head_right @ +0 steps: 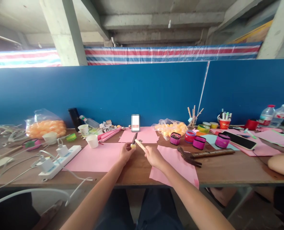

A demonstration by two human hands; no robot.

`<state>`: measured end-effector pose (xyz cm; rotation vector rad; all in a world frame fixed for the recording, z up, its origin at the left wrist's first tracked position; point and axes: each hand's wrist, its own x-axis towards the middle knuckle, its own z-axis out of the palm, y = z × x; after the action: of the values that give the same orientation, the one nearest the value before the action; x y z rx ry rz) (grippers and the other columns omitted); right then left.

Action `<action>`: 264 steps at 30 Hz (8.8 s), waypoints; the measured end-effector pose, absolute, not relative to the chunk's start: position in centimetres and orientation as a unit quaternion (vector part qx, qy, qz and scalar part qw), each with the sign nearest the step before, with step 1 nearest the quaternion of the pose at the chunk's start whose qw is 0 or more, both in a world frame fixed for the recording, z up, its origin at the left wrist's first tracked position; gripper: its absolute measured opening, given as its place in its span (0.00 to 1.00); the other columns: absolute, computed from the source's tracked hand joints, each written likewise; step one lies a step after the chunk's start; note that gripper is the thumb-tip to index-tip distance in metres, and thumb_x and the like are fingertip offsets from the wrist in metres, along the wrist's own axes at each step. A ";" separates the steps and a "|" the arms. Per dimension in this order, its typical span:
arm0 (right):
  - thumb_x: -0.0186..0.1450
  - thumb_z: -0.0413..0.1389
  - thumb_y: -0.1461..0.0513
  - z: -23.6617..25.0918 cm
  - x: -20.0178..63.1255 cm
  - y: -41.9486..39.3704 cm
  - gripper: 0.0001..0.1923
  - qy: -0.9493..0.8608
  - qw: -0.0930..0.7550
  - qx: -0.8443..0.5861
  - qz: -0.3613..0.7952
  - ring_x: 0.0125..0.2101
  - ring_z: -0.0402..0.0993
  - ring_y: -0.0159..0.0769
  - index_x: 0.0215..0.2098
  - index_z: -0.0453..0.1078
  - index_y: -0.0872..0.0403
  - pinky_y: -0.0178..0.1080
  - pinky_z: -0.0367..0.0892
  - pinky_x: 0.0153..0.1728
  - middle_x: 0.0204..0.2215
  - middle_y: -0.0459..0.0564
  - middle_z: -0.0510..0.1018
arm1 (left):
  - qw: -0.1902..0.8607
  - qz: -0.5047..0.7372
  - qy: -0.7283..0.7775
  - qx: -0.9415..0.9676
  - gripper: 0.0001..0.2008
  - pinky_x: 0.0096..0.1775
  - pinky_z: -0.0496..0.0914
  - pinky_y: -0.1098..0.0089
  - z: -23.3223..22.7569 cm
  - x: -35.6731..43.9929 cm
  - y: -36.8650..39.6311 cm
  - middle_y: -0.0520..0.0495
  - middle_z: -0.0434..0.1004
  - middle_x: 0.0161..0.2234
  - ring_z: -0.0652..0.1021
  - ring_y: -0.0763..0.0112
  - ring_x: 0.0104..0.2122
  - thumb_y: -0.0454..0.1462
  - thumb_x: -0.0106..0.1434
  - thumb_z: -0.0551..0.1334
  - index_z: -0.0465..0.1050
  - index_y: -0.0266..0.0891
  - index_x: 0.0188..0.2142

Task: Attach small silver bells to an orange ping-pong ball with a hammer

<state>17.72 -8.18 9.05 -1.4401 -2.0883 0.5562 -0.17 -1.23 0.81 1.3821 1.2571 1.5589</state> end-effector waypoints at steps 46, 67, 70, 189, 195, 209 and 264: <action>0.65 0.38 0.59 8.7 17.4 -7.9 0.17 -0.764 0.273 -0.545 0.210 0.18 0.66 0.27 0.26 0.63 0.56 0.31 0.58 0.24 0.23 0.46 0.73 | 0.371 0.621 0.457 0.517 0.20 0.39 0.69 0.67 0.8 -0.3 -1.1 0.44 0.75 0.37 0.76 0.69 0.34 0.37 0.47 0.65 0.67 0.38 0.42; 0.65 0.38 0.60 9.0 17.2 -8.0 0.16 -0.776 0.272 -0.540 0.178 0.18 0.65 0.28 0.26 0.63 0.55 0.32 0.56 0.24 0.21 0.46 0.72 | 0.395 0.639 0.431 0.499 0.22 0.44 0.67 0.65 0.8 -0.4 -0.9 0.43 0.74 0.40 0.75 0.69 0.38 0.29 0.45 0.65 0.67 0.37 0.42; 0.65 0.38 0.60 9.0 17.1 -8.1 0.16 -0.781 0.265 -0.535 0.182 0.18 0.66 0.28 0.25 0.62 0.55 0.32 0.56 0.24 0.22 0.46 0.72 | 0.403 0.635 0.426 0.503 0.20 0.44 0.68 0.64 0.8 -0.3 -1.0 0.44 0.75 0.37 0.76 0.68 0.37 0.28 0.45 0.65 0.68 0.37 0.40; 0.63 0.44 0.67 4.7 14.3 -0.9 0.14 -0.855 0.166 -0.490 0.032 0.41 0.68 0.36 0.38 0.71 0.55 0.33 0.58 0.39 0.40 0.53 0.74 | 0.339 0.593 0.501 0.532 0.17 0.37 0.69 0.67 1.2 0.2 -1.4 0.45 0.75 0.33 0.75 0.69 0.33 0.34 0.46 0.65 0.68 0.37 0.38; 0.59 0.47 0.69 4.1 16.0 -1.4 0.12 -0.851 0.188 -0.491 0.021 0.34 0.71 0.35 0.33 0.72 0.55 0.33 0.59 0.36 0.34 0.51 0.76 | 0.305 0.583 0.492 0.570 0.16 0.37 0.69 0.67 0.4 -0.1 -0.9 0.46 0.75 0.33 0.75 0.69 0.33 0.35 0.47 0.64 0.68 0.37 0.38; 0.61 0.46 0.67 1.6 16.3 -1.0 0.13 -0.836 0.293 -0.464 0.005 0.41 0.67 0.36 0.41 0.69 0.56 0.37 0.59 0.44 0.39 0.53 0.73 | 0.265 0.556 0.494 0.614 0.16 0.36 0.68 0.68 0.2 -0.3 -0.8 0.46 0.75 0.34 0.75 0.69 0.33 0.37 0.50 0.62 0.69 0.38 0.40; 0.58 0.46 0.70 3.0 17.5 -2.4 0.15 -0.743 0.334 -0.578 -0.039 0.40 0.64 0.39 0.39 0.69 0.55 0.38 0.56 0.43 0.36 0.53 0.74 | 0.254 0.545 0.511 0.614 0.16 0.37 0.69 0.66 0.5 -0.4 -1.0 0.45 0.76 0.34 0.75 0.68 0.33 0.39 0.51 0.62 0.70 0.37 0.40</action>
<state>17.48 -2.41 2.96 -1.5101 -1.9403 -0.1020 -0.44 -1.04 0.47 1.6675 1.3894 1.4814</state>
